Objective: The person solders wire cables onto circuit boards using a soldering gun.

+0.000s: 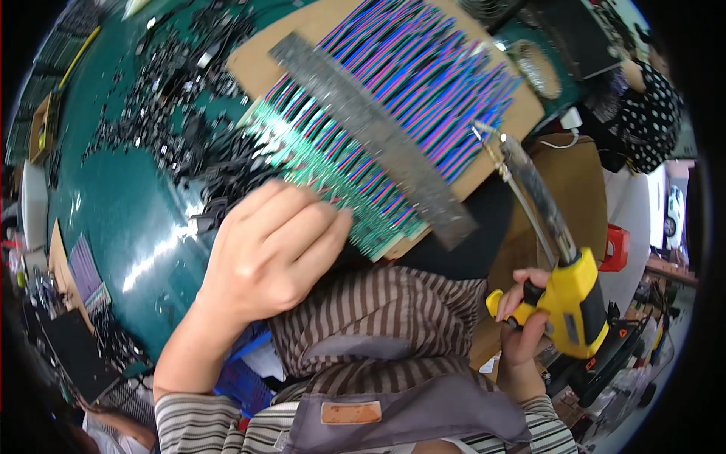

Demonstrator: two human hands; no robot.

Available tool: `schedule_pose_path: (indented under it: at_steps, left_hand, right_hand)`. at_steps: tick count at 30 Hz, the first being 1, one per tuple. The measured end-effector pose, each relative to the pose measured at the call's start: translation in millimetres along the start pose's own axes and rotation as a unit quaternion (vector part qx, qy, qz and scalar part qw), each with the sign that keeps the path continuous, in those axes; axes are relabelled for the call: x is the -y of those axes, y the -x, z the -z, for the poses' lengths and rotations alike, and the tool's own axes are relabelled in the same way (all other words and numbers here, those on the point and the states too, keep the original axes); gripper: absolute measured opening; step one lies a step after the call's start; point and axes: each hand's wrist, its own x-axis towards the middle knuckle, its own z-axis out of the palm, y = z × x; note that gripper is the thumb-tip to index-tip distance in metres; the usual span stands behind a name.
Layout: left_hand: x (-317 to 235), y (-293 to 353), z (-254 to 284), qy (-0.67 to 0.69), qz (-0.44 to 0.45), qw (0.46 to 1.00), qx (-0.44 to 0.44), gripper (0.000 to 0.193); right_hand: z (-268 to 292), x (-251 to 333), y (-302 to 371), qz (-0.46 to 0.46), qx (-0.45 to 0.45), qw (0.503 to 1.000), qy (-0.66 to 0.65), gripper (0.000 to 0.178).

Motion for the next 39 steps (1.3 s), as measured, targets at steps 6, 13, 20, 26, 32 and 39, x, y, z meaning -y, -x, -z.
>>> schedule_pose_path:
  at_steps: [6, 13, 20, 26, 32, 39]
  left_hand:
    - [-4, -11, 4, -0.022, -0.001, 0.999, 0.033, 0.024]
    - [-22, 2, 6, -0.085, 0.011, 0.996, 0.037, 0.026]
    - [-84, -21, 27, -0.145, 0.181, 0.945, 0.232, 0.028]
    - [-99, -37, 19, -0.167, 0.235, 0.912, 0.290, 0.035]
    - [-96, -61, 16, -0.080, 0.327, 0.925, 0.177, 0.021]
    - [-75, -94, 37, 0.040, 0.483, 0.818, 0.309, 0.026]
  right_hand:
    - [27, -13, -65, 0.220, -0.169, 0.959, 0.066, 0.038]
    - [37, -33, -103, 0.165, -0.307, 0.924, 0.158, 0.019]
    - [43, -35, -95, 0.166, -0.265, 0.943, 0.117, 0.023]
    - [46, -46, -94, 0.170, -0.257, 0.951, -0.026, 0.027]
    - [52, -52, -102, 0.166, -0.244, 0.947, -0.128, 0.032]
    - [68, -53, -75, 0.104, -0.203, 0.956, -0.185, 0.033]
